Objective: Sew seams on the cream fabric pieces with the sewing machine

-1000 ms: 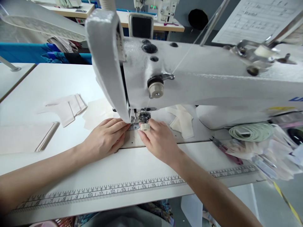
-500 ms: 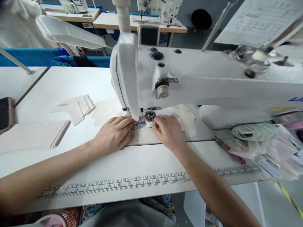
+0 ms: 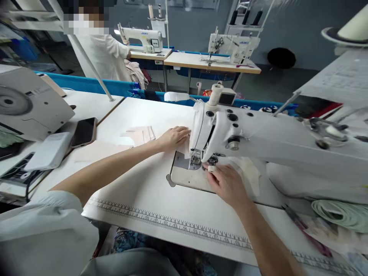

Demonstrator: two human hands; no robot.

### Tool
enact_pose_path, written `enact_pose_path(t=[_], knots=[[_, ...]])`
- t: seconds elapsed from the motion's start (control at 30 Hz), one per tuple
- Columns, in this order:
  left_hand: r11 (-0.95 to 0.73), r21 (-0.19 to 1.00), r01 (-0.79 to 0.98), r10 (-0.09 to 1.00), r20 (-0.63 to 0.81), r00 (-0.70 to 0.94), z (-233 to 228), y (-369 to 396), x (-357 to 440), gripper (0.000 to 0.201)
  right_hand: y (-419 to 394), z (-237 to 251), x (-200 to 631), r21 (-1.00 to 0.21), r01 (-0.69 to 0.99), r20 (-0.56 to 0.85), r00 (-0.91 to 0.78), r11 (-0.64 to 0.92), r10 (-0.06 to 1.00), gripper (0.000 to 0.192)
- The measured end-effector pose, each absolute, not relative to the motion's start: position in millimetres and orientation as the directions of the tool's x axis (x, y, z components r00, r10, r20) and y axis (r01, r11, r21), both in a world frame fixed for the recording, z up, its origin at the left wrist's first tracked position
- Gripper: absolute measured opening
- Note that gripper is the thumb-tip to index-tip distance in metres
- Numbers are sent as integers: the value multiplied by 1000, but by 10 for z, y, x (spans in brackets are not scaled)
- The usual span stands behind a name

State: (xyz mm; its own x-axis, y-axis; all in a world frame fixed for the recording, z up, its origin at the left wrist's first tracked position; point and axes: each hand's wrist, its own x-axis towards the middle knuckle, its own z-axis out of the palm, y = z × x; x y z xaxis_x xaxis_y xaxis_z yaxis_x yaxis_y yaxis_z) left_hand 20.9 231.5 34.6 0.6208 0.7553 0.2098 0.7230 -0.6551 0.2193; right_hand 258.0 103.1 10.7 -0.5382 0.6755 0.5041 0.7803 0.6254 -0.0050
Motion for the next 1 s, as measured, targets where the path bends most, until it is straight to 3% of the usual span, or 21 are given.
enact_pose_path(t=[0.17, 0.33, 0.67, 1.0], knots=[[-549, 243, 800, 836, 190, 516, 522, 2146, -577, 26, 1036, 114, 2617, -13, 773, 541, -528, 635, 654, 25], [-374, 192, 907, 927, 107, 360, 445, 1866, -1217, 19, 1028, 125, 2570, -105, 786, 407, -525, 609, 747, 32], [-207, 162, 965, 978, 10, 208, 425, 1657, -1099, 34, 906, 217, 2502, -155, 741, 339, -581, 653, 740, 28], [-235, 173, 956, 972, 14, 236, 416, 1657, -1157, 33, 851, 251, 2467, -174, 701, 342, -616, 692, 710, 25]])
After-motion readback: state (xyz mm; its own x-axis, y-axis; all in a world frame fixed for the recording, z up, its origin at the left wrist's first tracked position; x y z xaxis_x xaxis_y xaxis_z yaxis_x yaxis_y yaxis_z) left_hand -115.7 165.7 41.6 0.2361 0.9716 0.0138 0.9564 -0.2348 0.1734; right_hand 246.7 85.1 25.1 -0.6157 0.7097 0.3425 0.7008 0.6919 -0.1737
